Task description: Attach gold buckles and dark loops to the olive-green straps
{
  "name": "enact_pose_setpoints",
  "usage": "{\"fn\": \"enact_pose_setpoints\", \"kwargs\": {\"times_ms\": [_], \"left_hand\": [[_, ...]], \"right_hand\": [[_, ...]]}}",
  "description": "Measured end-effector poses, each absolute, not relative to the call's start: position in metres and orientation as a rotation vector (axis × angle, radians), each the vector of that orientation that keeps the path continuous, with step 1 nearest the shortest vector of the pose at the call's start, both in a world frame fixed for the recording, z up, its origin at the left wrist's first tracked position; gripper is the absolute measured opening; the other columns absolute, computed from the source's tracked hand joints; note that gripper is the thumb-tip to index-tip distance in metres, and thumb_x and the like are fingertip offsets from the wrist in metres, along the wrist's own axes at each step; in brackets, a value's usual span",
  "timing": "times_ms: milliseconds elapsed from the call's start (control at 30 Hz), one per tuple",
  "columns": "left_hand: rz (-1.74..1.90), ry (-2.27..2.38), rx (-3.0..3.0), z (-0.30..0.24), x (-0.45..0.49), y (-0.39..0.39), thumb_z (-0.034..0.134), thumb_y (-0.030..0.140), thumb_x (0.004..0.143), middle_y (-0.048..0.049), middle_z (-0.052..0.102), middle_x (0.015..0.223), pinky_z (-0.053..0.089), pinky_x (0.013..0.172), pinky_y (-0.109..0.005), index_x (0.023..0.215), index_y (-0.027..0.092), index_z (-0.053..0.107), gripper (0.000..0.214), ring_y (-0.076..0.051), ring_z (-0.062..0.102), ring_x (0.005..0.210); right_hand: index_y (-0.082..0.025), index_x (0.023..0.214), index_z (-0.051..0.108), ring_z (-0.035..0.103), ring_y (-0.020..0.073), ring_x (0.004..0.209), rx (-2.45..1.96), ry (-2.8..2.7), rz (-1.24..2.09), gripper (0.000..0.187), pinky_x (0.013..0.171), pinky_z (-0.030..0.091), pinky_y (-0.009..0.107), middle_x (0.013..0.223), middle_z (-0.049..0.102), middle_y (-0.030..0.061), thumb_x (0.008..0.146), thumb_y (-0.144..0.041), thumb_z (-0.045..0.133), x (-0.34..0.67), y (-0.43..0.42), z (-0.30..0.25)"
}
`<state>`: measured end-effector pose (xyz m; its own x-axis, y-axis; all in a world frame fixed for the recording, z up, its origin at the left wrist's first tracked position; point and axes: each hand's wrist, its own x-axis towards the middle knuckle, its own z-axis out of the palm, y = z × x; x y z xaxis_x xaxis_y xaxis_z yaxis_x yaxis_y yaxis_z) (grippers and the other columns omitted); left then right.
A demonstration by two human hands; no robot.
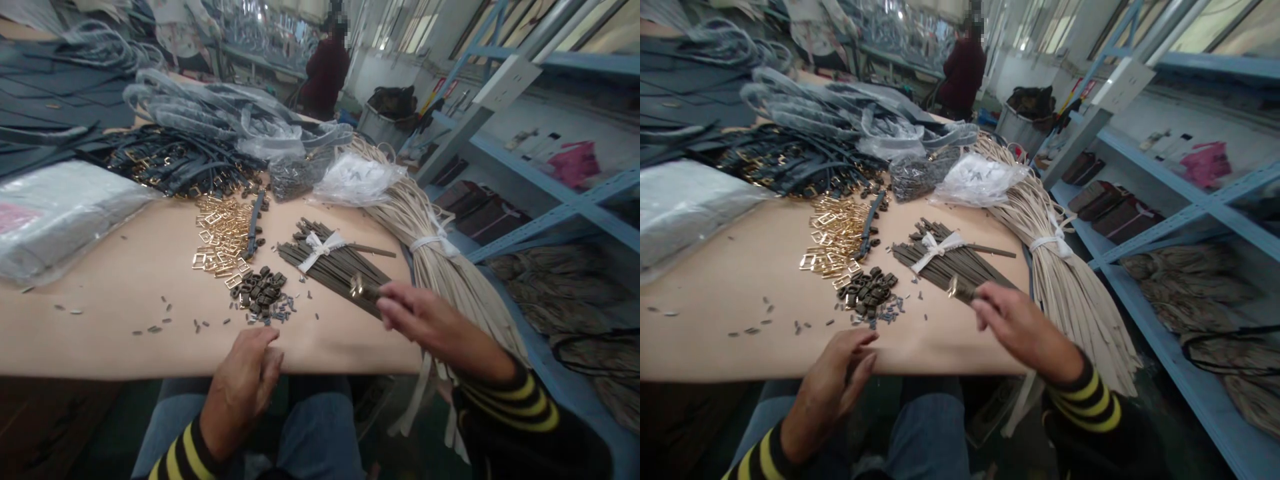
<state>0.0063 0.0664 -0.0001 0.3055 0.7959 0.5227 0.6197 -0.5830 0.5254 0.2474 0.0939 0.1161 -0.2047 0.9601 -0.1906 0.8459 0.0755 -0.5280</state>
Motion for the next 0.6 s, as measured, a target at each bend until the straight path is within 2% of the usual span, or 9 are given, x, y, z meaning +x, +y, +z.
{"fn": "enact_pose_setpoints", "kwargs": {"times_ms": [100, 167, 233, 333, 433, 600], "left_hand": [[1.125, 1.25, 2.566, -0.001, 0.005, 0.091, 0.042, 0.012, 0.078, -0.0099, 0.057, 0.086, 0.047, 0.074, -0.034, 0.096, 0.013, 0.047, 0.019, -0.019, 0.052, 0.083], [1.05, 1.249, 2.644, -0.002, 0.006, 0.098, 0.042, 0.013, 0.078, -0.0102, 0.057, 0.087, 0.046, 0.074, -0.035, 0.094, 0.012, 0.049, 0.017, -0.02, 0.051, 0.083], [0.979, 1.285, 2.668, -0.004, 0.006, 0.1, 0.042, 0.014, 0.078, -0.0102, 0.058, 0.088, 0.046, 0.073, -0.036, 0.092, 0.013, 0.051, 0.017, -0.02, 0.051, 0.083], [0.915, 1.325, 2.664, -0.004, 0.008, 0.099, 0.042, 0.015, 0.079, -0.0107, 0.057, 0.089, 0.046, 0.074, -0.036, 0.092, 0.012, 0.052, 0.017, -0.02, 0.05, 0.084], [0.89, 1.349, 2.661, -0.003, 0.009, 0.099, 0.043, 0.015, 0.078, -0.0107, 0.058, 0.089, 0.045, 0.074, -0.037, 0.091, 0.011, 0.052, 0.016, -0.021, 0.05, 0.083], [0.923, 1.372, 2.65, -0.004, 0.011, 0.101, 0.042, 0.016, 0.079, -0.01, 0.058, 0.087, 0.044, 0.074, -0.037, 0.088, 0.012, 0.053, 0.015, -0.02, 0.051, 0.082]], "right_hand": [[-0.015, 0.078, 0.052, 0.054, 0.0099, 0.057, -2.145, -2.121, 0.414, 0.019, 0.054, 0.036, 0.019, 0.07, 0.061, 0.0025, 0.082, -0.023, 0.035, 0.281, 0.159, 0.116], [-0.012, 0.083, 0.053, 0.057, 0.0143, 0.069, -2.342, -2.14, 0.235, 0.02, 0.06, 0.037, 0.021, 0.081, 0.063, 0.0083, 0.082, -0.019, 0.034, 0.294, 0.201, 0.099], [-0.009, 0.088, 0.053, 0.057, 0.0196, 0.081, -2.409, -2.143, 0.194, 0.022, 0.065, 0.037, 0.024, 0.092, 0.061, 0.0158, 0.082, -0.019, 0.035, 0.301, 0.229, 0.076], [-0.004, 0.092, 0.053, 0.057, 0.0235, 0.084, -2.481, -2.187, 0.221, 0.025, 0.066, 0.036, 0.026, 0.094, 0.061, 0.0222, 0.084, -0.02, 0.035, 0.301, 0.239, 0.046], [-0.005, 0.093, 0.052, 0.059, 0.0227, 0.079, -2.47, -2.276, 0.273, 0.025, 0.064, 0.036, 0.026, 0.089, 0.062, 0.0214, 0.085, -0.02, 0.033, 0.293, 0.218, 0.033], [-0.012, 0.083, 0.054, 0.059, 0.0175, 0.072, -2.384, -2.379, 0.339, 0.022, 0.061, 0.036, 0.022, 0.078, 0.064, 0.0115, 0.085, -0.024, 0.035, 0.283, 0.19, 0.037]]}}
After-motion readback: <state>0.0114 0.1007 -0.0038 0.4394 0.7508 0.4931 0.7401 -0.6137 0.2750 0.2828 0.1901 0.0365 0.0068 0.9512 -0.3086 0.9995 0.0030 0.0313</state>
